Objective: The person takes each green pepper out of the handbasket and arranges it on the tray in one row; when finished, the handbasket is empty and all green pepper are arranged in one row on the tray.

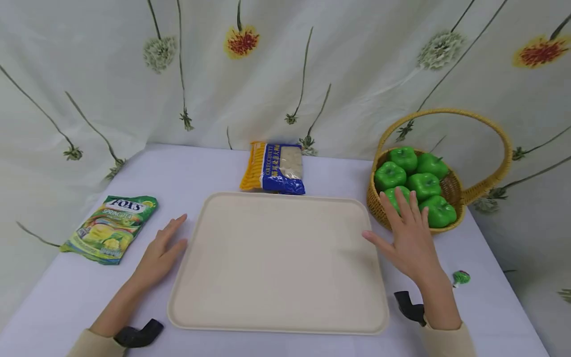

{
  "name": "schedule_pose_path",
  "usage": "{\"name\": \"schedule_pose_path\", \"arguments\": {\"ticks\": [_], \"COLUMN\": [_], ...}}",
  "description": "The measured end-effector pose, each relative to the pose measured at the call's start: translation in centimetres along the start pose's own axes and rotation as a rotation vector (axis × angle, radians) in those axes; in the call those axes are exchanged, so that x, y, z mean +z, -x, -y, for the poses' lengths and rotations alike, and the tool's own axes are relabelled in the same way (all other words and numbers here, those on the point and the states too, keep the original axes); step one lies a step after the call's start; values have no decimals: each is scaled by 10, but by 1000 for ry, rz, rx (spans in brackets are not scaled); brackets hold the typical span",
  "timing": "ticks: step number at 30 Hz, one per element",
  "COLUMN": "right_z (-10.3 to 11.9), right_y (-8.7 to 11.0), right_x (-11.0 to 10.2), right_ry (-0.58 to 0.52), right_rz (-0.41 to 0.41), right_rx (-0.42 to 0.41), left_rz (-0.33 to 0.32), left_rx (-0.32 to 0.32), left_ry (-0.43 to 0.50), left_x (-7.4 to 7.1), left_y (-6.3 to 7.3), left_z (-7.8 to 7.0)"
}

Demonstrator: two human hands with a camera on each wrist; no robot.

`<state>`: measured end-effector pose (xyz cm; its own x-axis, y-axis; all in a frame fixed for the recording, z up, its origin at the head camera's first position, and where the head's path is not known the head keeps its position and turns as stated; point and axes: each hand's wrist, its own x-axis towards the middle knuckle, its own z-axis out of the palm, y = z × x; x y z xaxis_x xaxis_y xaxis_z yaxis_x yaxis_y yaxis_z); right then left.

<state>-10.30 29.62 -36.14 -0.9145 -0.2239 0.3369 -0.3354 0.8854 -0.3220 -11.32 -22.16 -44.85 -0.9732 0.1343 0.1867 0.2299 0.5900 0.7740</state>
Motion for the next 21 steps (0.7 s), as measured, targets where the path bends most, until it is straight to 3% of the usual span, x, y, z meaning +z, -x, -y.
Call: {"name": "schedule_pose_path", "arguments": {"ticks": [6, 12, 21], "right_z": [-7, -21, -58], "right_y": [4, 5, 8], "right_x": [-3, -17, -46], "right_ry": [-57, -106, -162], "right_rz": [-71, -190, -298], "right_rx": [-16, 40, 267], "left_rz": [-11, -6, -4], "left_rx": [72, 80, 83], "left_ry": [-91, -156, -155], "left_x": [10, 11, 11], "left_y": [-1, -1, 0], "left_z": [9, 9, 6]}}
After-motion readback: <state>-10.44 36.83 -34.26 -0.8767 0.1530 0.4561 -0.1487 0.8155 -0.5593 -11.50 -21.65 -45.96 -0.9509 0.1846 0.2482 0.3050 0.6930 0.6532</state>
